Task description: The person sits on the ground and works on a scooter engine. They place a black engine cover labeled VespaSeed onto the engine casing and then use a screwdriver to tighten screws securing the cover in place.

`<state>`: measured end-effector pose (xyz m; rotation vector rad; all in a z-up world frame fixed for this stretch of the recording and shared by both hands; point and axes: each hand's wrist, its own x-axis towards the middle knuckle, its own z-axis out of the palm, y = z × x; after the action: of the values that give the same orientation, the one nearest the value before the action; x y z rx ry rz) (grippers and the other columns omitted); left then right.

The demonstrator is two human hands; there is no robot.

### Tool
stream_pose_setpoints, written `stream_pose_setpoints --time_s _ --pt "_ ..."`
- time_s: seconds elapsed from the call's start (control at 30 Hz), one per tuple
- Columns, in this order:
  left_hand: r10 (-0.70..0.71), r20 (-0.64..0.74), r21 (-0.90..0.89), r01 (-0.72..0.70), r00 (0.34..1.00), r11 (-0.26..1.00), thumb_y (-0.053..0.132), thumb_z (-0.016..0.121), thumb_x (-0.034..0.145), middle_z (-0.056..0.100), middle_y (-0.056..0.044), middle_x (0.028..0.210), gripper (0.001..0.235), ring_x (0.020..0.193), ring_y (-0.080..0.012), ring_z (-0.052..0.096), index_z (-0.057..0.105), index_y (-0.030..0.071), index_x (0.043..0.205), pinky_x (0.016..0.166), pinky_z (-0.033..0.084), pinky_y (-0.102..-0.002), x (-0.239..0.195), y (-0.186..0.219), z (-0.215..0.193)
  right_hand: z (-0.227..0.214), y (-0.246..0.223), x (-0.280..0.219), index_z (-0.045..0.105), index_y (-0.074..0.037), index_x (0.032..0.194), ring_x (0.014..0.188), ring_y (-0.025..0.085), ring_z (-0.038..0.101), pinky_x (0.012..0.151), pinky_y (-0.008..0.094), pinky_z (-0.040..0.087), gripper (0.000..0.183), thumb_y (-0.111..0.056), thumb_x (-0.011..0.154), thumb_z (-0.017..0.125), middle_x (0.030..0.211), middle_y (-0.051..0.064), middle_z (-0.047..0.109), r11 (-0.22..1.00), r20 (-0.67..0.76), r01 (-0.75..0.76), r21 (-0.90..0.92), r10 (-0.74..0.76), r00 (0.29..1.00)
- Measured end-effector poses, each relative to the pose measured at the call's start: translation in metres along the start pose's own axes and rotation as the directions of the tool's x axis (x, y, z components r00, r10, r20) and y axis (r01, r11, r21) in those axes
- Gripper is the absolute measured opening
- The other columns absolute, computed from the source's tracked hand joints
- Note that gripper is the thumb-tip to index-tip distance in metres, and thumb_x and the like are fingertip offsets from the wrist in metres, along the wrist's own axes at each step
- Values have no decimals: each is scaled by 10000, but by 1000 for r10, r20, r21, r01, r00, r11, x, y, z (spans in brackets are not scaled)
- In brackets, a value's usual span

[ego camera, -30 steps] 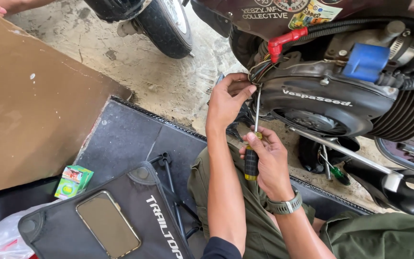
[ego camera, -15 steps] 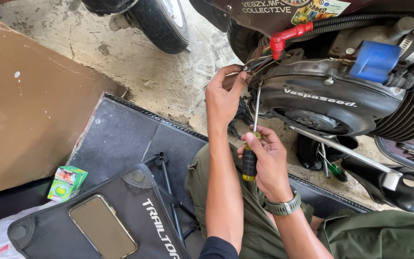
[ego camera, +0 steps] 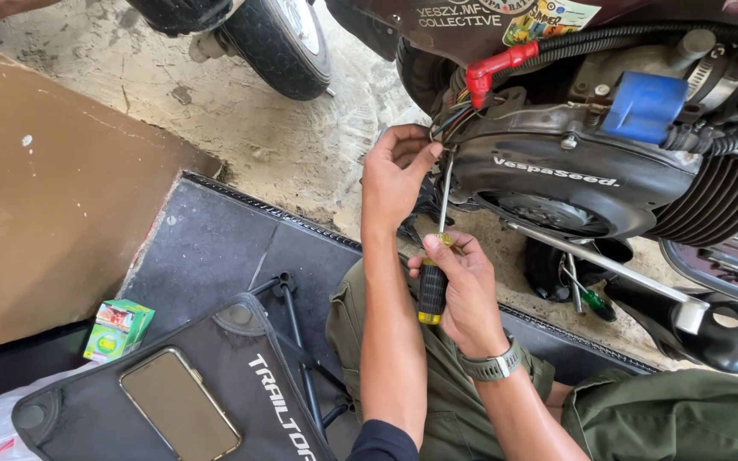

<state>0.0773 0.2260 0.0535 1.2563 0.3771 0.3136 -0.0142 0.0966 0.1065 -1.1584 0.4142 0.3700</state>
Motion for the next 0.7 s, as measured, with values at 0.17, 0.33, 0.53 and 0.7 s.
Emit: stream_pose_setpoints --time_s 0.17,0.33,0.53,0.7 --pt "45 -22 -46 -46 999 998 99 757 944 750 -177 994 220 872 -213 775 669 13 1127 799 620 -310 -2 10 2 3 -5 -9 596 38 1122 718 310 756 579 382 654 265 -164 981 691 890 185 676 1000 -47 -12 21 13 999" --pt "86 -28 -83 -88 996 993 101 766 944 748 -152 959 204 856 -189 776 681 18 1110 786 617 -277 2 7 -1 14 -16 -17 610 41 1175 678 292 719 561 377 629 325 -239 1012 635 919 206 676 997 -27 -57 54 58 998" --pt "102 -3 -131 -101 995 986 118 769 948 741 -145 962 217 867 -180 770 679 12 1115 791 613 -258 6 7 -2 9 -6 -14 606 66 1105 699 304 718 610 389 633 289 -199 1002 656 866 164 626 984 -4 -109 142 111 994" --pt "140 15 -180 -135 990 974 112 774 949 735 -146 940 208 874 -192 770 685 13 1108 796 604 -261 6 8 -1 15 -13 -18 608 99 1211 657 292 672 566 385 603 422 -290 1064 536 903 180 621 973 35 -159 168 155 987"
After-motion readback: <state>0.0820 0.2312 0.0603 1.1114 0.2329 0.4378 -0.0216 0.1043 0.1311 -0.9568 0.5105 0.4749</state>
